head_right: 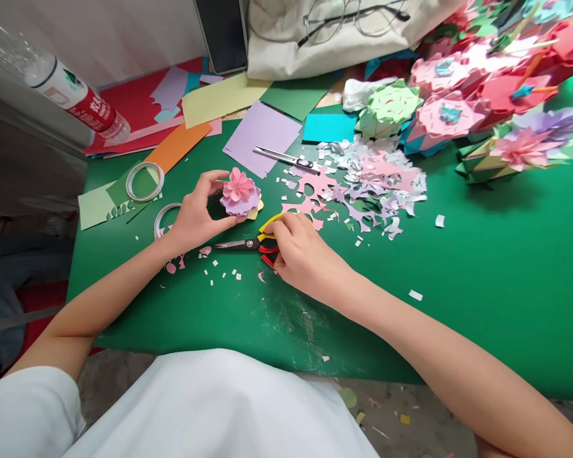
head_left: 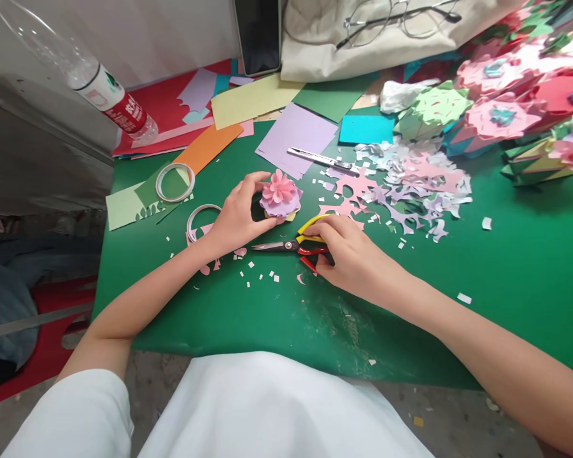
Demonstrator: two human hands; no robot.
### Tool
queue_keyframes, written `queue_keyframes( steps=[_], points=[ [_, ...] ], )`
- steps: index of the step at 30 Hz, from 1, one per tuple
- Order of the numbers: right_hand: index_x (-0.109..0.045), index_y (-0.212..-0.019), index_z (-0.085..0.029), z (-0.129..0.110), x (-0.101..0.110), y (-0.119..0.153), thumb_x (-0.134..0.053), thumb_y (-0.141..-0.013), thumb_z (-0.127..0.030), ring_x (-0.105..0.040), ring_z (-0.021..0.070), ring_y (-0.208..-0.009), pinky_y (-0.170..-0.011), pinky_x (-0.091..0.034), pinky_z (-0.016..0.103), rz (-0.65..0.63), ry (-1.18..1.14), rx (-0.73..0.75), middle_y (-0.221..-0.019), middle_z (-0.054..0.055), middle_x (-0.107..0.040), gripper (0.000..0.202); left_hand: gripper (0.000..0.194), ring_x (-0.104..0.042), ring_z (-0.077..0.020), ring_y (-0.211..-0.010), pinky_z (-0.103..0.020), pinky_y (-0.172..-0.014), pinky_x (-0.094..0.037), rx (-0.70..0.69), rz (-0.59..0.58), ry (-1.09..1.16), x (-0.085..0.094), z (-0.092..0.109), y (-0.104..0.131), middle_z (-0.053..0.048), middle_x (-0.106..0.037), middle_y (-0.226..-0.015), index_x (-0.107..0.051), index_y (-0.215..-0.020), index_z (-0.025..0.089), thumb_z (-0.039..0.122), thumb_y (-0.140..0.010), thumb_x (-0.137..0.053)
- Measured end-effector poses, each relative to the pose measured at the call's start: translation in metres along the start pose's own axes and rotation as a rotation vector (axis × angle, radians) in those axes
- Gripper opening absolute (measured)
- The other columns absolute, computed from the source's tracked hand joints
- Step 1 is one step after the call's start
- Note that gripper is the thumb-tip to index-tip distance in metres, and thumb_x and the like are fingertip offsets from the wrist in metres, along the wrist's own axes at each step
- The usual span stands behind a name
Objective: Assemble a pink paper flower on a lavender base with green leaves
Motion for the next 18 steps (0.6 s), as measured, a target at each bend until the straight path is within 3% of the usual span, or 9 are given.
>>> queue_keyframes(
  steps=[3, 7, 10, 13, 18],
  points=[
    [-0.055, -0.114, -0.015, -0.002, 0.002, 0.001, -0.046, -0.072, 0.0, -0.059, 0.0306, -0.107, -0.083, -0.055, 0.042, 0.021, 0.04, 0.014, -0.113, 0.016, -0.061, 0.046, 0.08, -0.064, -0.0286, -0.124, -0.041, -0.107, -0.049, 0.007, -0.041, -0.064, 0.004, 0.003, 0.0, -0.009, -0.066, -0.134, -0.04, -0.138, 0.025, 0.031, -0.073, -0.085],
    [-0.055, -0.112, -0.016, -0.012, 0.006, 0.003, -0.045, -0.073, 0.001, -0.06, 0.0299, -0.104, -0.082, -0.055, 0.041, 0.069, 0.167, 0.079, -0.109, 0.014, -0.063, 0.043, 0.074, -0.057, -0.0292, -0.132, -0.043, -0.109, -0.046, 0.015, -0.052, -0.126, 0.027, 0.007, 0.007, -0.009, -0.064, -0.138, -0.042, -0.14, 0.024, 0.028, -0.077, -0.081],
    [-0.055, -0.111, -0.013, -0.019, 0.008, 0.002, -0.044, -0.076, 0.002, -0.063, 0.0297, -0.101, -0.074, -0.056, 0.037, 0.084, 0.283, 0.117, -0.108, 0.016, -0.063, 0.04, 0.056, -0.061, -0.0271, -0.126, -0.041, -0.105, -0.048, 0.055, 0.023, -0.167, 0.054, 0.005, 0.019, -0.009, -0.066, -0.135, -0.049, -0.135, 0.022, 0.025, -0.084, -0.072],
    [-0.056, -0.111, -0.012, -0.02, 0.01, 0.001, -0.045, -0.079, -0.001, -0.066, 0.0291, -0.099, -0.059, -0.052, 0.033, 0.079, 0.313, 0.129, -0.109, 0.016, -0.064, 0.036, 0.03, -0.066, -0.0238, -0.115, -0.037, -0.1, -0.05, 0.065, 0.055, -0.208, 0.07, 0.001, 0.033, -0.006, -0.073, -0.119, -0.061, -0.117, 0.02, 0.025, -0.088, -0.066],
    [-0.055, -0.113, -0.015, -0.021, 0.024, 0.001, -0.053, -0.083, -0.008, -0.07, 0.0238, -0.097, -0.066, -0.056, 0.03, 0.145, 0.158, 0.117, -0.112, 0.013, -0.067, 0.031, 0.009, -0.068, -0.0195, -0.096, -0.033, -0.091, -0.05, 0.015, 0.076, -0.273, 0.08, -0.004, 0.053, -0.001, -0.076, -0.096, -0.067, -0.098, 0.021, 0.021, -0.091, -0.062]
  ],
)
Point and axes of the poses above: each hand's wrist, its own y-axis away from the middle knuckle, its own x-axis out of the back of the hand, z = x × y, the point moved 10 cm from there along -y, towards the middle knuckle
